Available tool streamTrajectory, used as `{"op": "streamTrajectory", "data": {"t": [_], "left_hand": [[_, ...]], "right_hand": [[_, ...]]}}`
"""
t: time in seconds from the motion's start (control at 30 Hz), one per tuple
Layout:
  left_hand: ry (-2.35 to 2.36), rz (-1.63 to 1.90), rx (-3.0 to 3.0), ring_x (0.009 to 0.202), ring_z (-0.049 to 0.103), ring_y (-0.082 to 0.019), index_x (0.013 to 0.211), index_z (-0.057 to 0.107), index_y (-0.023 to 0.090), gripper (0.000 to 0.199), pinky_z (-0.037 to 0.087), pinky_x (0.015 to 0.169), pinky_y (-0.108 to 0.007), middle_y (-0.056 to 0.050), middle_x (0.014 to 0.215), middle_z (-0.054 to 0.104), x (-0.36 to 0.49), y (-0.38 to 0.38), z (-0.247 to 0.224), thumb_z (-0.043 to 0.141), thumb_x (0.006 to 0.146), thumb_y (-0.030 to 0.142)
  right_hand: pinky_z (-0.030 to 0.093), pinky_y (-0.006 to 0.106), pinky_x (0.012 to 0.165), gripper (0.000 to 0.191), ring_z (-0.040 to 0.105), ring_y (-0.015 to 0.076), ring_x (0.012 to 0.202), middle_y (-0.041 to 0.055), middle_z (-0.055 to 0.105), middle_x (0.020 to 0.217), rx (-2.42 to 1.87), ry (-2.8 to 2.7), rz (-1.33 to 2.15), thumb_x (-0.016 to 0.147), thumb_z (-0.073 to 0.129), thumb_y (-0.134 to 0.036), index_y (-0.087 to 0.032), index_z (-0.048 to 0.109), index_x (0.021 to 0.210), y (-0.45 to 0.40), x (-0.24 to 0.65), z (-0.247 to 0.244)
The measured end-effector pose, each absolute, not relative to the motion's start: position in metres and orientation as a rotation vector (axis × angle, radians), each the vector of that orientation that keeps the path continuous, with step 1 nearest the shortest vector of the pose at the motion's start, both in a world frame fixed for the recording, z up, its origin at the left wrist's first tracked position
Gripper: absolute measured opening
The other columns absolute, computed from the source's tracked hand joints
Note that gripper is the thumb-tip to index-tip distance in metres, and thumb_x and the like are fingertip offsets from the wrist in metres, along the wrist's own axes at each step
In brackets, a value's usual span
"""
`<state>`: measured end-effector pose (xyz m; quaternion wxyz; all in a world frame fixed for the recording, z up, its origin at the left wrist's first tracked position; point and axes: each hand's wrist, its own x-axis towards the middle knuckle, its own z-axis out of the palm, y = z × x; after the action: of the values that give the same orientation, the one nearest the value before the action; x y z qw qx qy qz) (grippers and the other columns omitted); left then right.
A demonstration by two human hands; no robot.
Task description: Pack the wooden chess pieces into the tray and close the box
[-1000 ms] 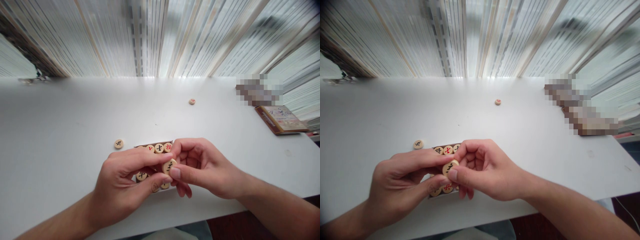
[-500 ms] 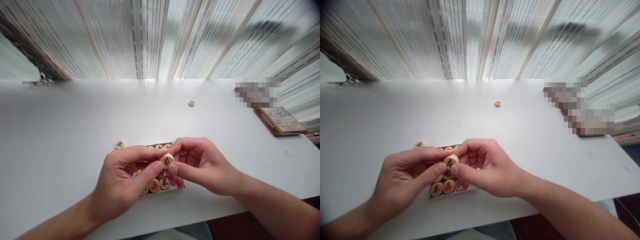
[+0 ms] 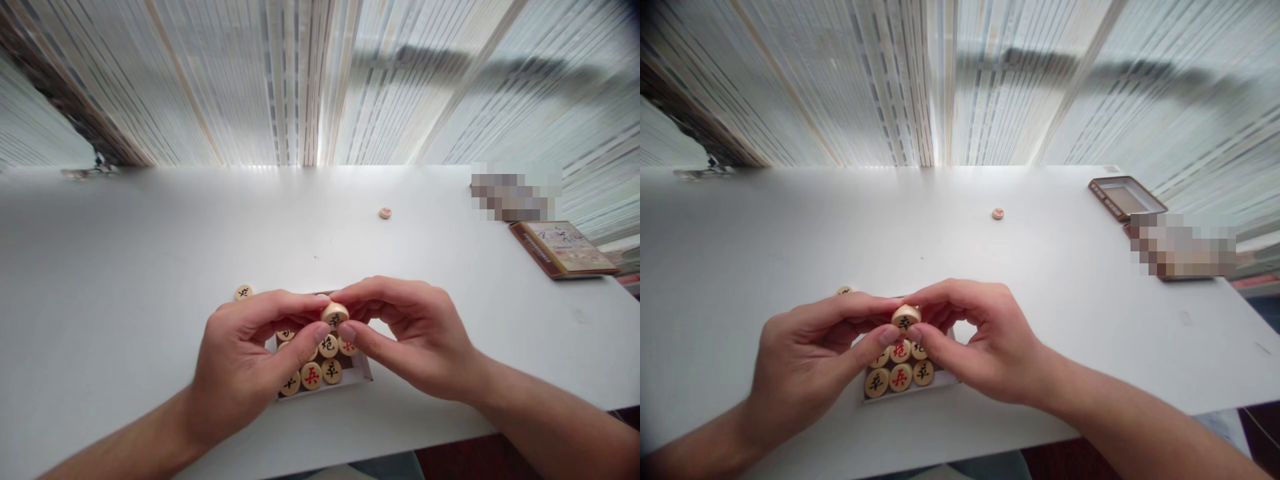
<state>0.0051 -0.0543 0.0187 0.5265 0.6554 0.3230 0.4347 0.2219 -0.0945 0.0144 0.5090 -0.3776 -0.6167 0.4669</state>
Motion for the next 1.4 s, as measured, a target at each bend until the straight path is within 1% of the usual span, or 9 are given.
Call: {"op": "streamTrajectory", "data": {"t": [0.1, 0.27, 0.5, 0.63, 0.8, 0.93, 1.0, 1.23, 1.4], "left_hand": [[0.768, 1.060, 1.509, 0.081, 0.086, -0.011, 0.106, 0.090, 0.030, 0.039, 0.069, 0.078, -0.012, 0.006, 0.095, 0.089, 0.0068, -0.0535, 0.0196, 0.086, 0.082, -0.002], [0.751, 1.069, 1.382, 0.077, 0.086, -0.011, 0.096, 0.091, 0.030, 0.039, 0.067, 0.075, -0.008, 0.006, 0.091, 0.089, 0.0089, -0.0541, 0.0226, 0.087, 0.080, -0.004], [0.722, 1.045, 1.271, 0.068, 0.085, -0.014, 0.094, 0.092, 0.026, 0.035, 0.070, 0.071, -0.013, 0.001, 0.087, 0.089, 0.0101, -0.0538, 0.0242, 0.084, 0.081, -0.006], [0.691, 1.016, 1.258, 0.068, 0.085, -0.013, 0.096, 0.092, 0.026, 0.035, 0.068, 0.070, -0.011, 0.001, 0.088, 0.089, 0.0115, -0.0532, 0.0250, 0.084, 0.083, -0.005], [0.631, 0.917, 1.222, 0.082, 0.087, -0.014, 0.107, 0.091, 0.030, 0.040, 0.068, 0.079, -0.011, 0.001, 0.095, 0.090, 0.0108, -0.0538, 0.0215, 0.087, 0.084, -0.003], [0.635, 0.905, 1.238, 0.086, 0.087, -0.014, 0.109, 0.090, 0.032, 0.041, 0.067, 0.082, -0.012, 0.002, 0.099, 0.090, 0.0094, -0.0529, 0.0182, 0.086, 0.086, -0.001], [0.632, 0.910, 1.251, 0.086, 0.087, -0.013, 0.111, 0.090, 0.033, 0.040, 0.067, 0.081, -0.011, 0.002, 0.099, 0.090, 0.0098, -0.0524, 0.0187, 0.085, 0.088, 0.000], [0.639, 0.948, 1.338, 0.079, 0.085, -0.012, 0.111, 0.091, 0.029, 0.034, 0.065, 0.077, -0.009, 0.000, 0.094, 0.090, 0.0133, -0.0528, 0.0266, 0.082, 0.091, 0.003], [0.591, 0.913, 1.375, 0.081, 0.085, -0.013, 0.120, 0.089, 0.030, 0.036, 0.066, 0.077, -0.012, -0.002, 0.097, 0.089, 0.0126, -0.0520, 0.0272, 0.075, 0.097, 0.006]], "right_hand": [[0.067, 0.021, 0.070, 0.034, 0.078, 0.0130, 0.077, 0.0048, 0.085, 0.094, -0.883, -1.393, 1.182, 0.095, 0.081, -0.008, -0.023, 0.084, 0.125, -0.0950, 0.2206, 0.0140], [0.066, 0.015, 0.066, 0.036, 0.078, 0.0097, 0.070, 0.0002, 0.085, 0.085, -0.858, -1.166, 1.436, 0.088, 0.087, -0.003, -0.027, 0.088, 0.116, -0.0957, 0.2181, 0.0161], [0.067, 0.014, 0.062, 0.018, 0.080, 0.0096, 0.067, 0.0021, 0.085, 0.083, -0.802, -0.926, 1.735, 0.096, 0.086, -0.015, -0.022, 0.087, 0.112, -0.0903, 0.2183, 0.0147], [0.068, 0.015, 0.060, 0.011, 0.081, 0.0116, 0.066, 0.0024, 0.083, 0.076, -0.803, -0.863, 1.743, 0.094, 0.088, -0.015, -0.018, 0.085, 0.103, -0.0909, 0.2181, 0.0137], [0.069, 0.017, 0.060, 0.019, 0.082, 0.0132, 0.065, 0.0034, 0.084, 0.079, -0.830, -0.834, 1.728, 0.085, 0.095, -0.010, -0.015, 0.082, 0.098, -0.0929, 0.2166, 0.0147], [0.070, 0.018, 0.064, 0.007, 0.083, 0.0130, 0.068, 0.0048, 0.086, 0.080, -0.755, -0.859, 1.743, 0.098, 0.086, -0.019, -0.014, 0.081, 0.099, -0.0912, 0.2173, 0.0150], [0.071, 0.018, 0.066, 0.007, 0.084, 0.0131, 0.071, 0.0051, 0.086, 0.083, -0.712, -0.868, 1.749, 0.101, 0.082, -0.021, -0.014, 0.080, 0.101, -0.0894, 0.2179, 0.0150], [0.070, 0.018, 0.068, 0.006, 0.085, 0.0134, 0.074, 0.0057, 0.087, 0.086, -0.669, -0.877, 1.759, 0.102, 0.081, -0.017, -0.014, 0.077, 0.101, -0.0875, 0.2184, 0.0158], [0.070, 0.018, 0.069, 0.003, 0.085, 0.0132, 0.075, 0.0058, 0.087, 0.087, -0.636, -0.863, 1.788, 0.103, 0.079, -0.016, -0.015, 0.076, 0.102, -0.0875, 0.2186, 0.0151]]}}
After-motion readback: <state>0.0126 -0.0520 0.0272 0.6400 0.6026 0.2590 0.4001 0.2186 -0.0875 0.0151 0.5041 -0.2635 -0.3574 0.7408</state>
